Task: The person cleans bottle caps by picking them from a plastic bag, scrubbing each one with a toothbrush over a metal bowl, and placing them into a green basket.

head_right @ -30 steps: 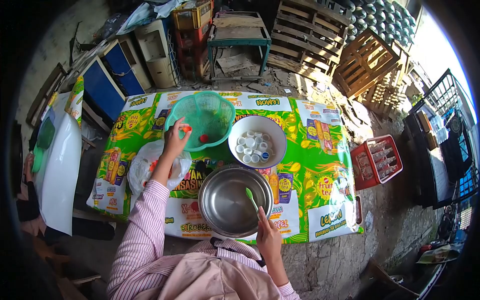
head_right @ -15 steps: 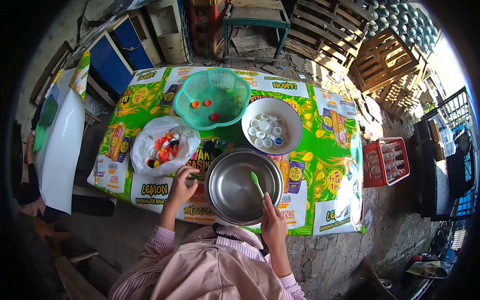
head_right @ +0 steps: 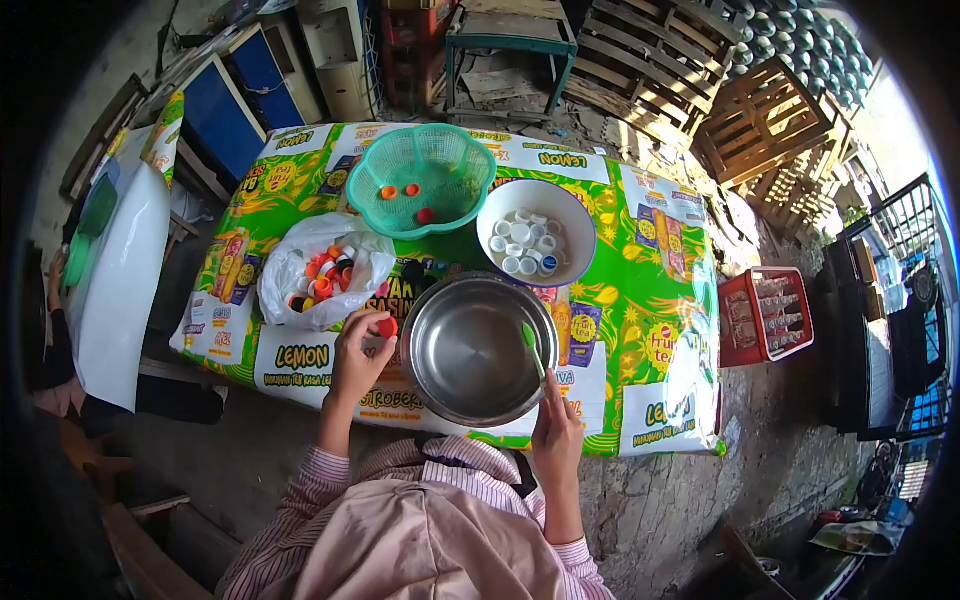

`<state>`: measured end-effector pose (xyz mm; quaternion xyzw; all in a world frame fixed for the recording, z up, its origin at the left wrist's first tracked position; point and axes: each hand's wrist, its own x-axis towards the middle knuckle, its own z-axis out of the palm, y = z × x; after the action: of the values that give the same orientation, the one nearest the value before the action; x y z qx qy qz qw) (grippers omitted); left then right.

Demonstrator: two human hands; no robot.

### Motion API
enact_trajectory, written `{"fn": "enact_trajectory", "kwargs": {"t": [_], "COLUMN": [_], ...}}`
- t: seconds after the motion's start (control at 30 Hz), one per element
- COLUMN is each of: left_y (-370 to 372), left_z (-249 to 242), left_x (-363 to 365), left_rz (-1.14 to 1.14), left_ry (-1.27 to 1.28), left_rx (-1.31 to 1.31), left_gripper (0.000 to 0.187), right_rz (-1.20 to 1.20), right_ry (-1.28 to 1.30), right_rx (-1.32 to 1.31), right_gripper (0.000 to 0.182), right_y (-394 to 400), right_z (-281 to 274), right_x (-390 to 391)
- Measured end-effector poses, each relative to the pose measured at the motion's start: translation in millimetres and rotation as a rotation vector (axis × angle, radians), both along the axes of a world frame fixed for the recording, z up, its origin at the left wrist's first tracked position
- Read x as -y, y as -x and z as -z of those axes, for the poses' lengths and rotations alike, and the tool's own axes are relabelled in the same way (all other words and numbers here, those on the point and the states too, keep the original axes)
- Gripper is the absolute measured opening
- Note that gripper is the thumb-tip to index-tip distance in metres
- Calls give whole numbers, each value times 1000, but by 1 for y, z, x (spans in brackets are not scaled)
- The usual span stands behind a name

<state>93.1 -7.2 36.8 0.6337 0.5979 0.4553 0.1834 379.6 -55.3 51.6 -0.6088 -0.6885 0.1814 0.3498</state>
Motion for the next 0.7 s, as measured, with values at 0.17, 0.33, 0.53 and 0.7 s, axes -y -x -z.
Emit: {"fn": "enact_trajectory", "kwargs": {"t": [0.17, 0.33, 0.53, 0.7], "left_y": [-46, -77, -77, -78], "left_z": [8, 34, 49, 47], "left_x": [-25, -29, -30, -28], "left_rz": [467, 576, 553, 503], "left_ry": [205, 362, 366, 441], "left_rx": [-17, -356, -352, -287], "left_gripper": [30, 36, 45, 59], "right_rz": [54, 114, 163, 156], "right_ry": [-18, -1, 54, 13], "right_rx": [-29, -51, -49, -37], "right_gripper": [45, 42, 42, 43], "right_y": [-11, -18, -27, -25], "right_z": [-3, -6, 5, 5], "right_x": [3, 14, 25, 25]}}
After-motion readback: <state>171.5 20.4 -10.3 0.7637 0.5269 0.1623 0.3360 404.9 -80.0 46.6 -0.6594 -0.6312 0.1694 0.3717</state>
